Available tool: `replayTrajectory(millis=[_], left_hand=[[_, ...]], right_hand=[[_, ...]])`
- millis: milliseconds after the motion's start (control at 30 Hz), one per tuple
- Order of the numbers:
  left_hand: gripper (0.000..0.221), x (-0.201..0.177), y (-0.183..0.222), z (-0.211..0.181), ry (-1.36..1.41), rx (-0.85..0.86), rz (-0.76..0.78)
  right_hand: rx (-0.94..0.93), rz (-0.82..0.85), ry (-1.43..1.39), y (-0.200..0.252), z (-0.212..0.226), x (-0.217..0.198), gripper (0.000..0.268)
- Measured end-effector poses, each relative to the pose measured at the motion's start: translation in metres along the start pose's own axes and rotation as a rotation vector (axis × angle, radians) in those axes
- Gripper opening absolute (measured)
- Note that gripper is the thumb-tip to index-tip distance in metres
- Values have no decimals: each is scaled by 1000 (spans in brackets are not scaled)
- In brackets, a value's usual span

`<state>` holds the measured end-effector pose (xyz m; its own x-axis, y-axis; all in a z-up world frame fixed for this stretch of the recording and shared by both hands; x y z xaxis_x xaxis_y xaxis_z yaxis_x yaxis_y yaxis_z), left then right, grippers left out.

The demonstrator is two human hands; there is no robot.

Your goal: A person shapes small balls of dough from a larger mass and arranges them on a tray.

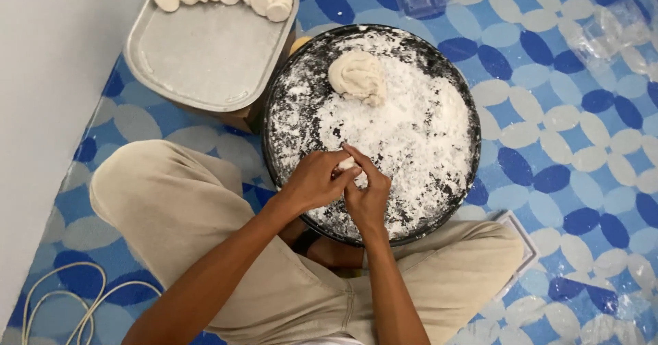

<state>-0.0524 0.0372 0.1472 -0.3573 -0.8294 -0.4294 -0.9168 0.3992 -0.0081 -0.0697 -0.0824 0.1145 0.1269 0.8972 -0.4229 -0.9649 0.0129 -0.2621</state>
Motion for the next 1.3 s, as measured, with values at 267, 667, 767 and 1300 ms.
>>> replayTrajectory(millis=[267, 667, 767, 1300], left_hand=[[28, 15, 7, 67, 168, -34, -156], [36, 46, -5, 119, 644, -273, 23], [40, 45, -3, 102, 761, -385, 94], [31, 13, -14, 47, 258, 3, -261]], right_hand=[[-81, 96, -72, 6, 5, 30, 53], [-54, 188, -81, -1, -25, 41, 49], [-79, 105, -61, 0, -41, 29, 42], [175, 30, 26, 8, -77, 8, 58]])
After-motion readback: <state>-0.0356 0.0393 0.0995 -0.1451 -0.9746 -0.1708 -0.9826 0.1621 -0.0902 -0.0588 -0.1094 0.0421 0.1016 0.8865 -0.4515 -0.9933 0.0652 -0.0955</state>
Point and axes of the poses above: each hand's wrist, its own y-axis away from the middle knuckle, its own x-axis out of the palm, z = x × y, the point moved 8 cm from there along -y, towards the middle knuckle, and after that the axes turned 1 degree about -y, right-handed, at the moved point
